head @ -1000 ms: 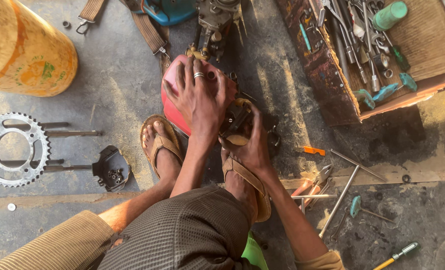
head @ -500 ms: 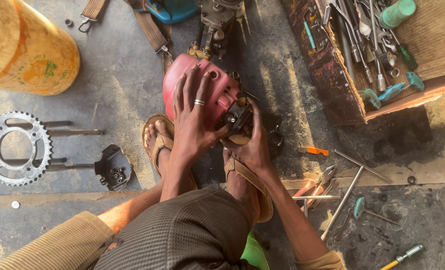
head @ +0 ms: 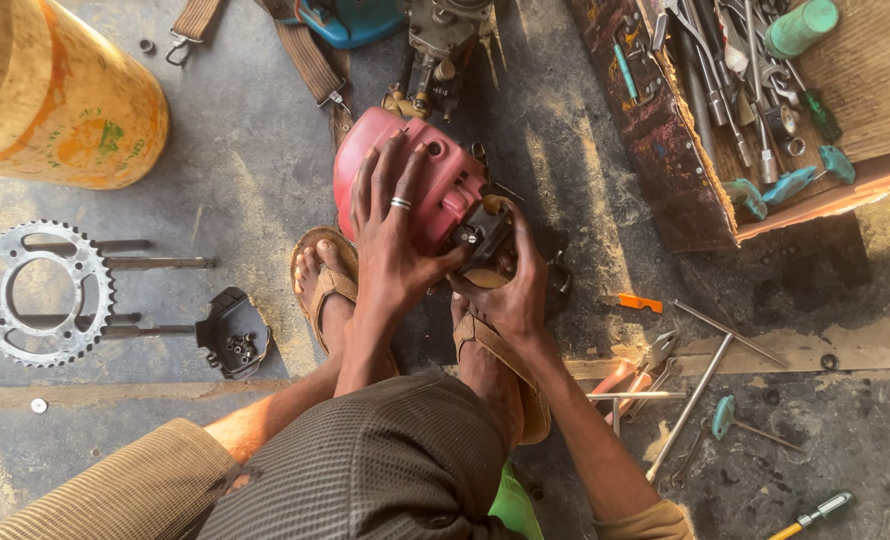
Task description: The person uses a T-handle wrench to tighten bolts on a small red engine, then removes a red cover, adjusts internal components, and reattaches the cover. They continue tightening bolts and handling small parts on the floor.
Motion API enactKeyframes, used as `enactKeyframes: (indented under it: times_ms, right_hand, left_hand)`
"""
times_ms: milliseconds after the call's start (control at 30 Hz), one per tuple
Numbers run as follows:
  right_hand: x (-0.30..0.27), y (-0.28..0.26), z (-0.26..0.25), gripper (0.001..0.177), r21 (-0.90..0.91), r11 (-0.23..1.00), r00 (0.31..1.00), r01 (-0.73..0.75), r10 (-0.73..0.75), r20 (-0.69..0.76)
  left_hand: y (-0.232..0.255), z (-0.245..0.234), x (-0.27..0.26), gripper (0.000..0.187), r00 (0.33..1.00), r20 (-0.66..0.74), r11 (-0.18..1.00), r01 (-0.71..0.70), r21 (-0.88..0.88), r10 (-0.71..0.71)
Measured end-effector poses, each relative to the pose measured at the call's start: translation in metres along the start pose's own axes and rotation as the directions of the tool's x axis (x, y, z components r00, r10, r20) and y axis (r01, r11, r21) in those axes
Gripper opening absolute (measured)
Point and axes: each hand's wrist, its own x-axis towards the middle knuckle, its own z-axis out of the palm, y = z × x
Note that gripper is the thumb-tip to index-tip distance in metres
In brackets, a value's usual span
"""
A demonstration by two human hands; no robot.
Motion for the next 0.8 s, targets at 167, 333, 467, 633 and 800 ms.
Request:
enactKeyframes:
  times_ms: [167,333,467,633,800]
  right_hand:
    - [-0.019,0.013,-0.011,0.105,-0.107,0.991,0.992,-0.081,0.07,-0.107]
    - [-0.033,0.006,-0.049,0.101,-0.155,0.984,0.987,-0.085,0.061,-0.151]
    - [-0.061,-0.014,-0.099,0.096,-0.255,0.917,0.944,-0.307,0.26,-0.202]
    - [-0.123,-0.015,-0.194,0.1,-0.637,0.454,0.777,-0.623,0.456,-0.434]
    - [-0.202,0.035,-0.291,0.081,-0.661,0.325,0.722,-0.676,0.473,-0.505]
  left_hand:
    - [-0.002,-0.001,0.001,0.114,0.999,-0.023,0.999,-0.035,-0.02,0.034]
    - [0.0,-0.002,0.001,0.115,0.999,-0.011,0.999,-0.033,0.003,0.033]
    - [0.002,-0.001,0.002,0.117,1.0,-0.01,0.999,-0.023,0.024,0.023]
    - [-0.001,0.002,0.002,0.122,0.999,0.019,0.987,-0.032,0.159,0.029]
    - [-0.008,0.008,0.006,0.128,0.991,0.109,0.968,-0.096,0.231,0.072]
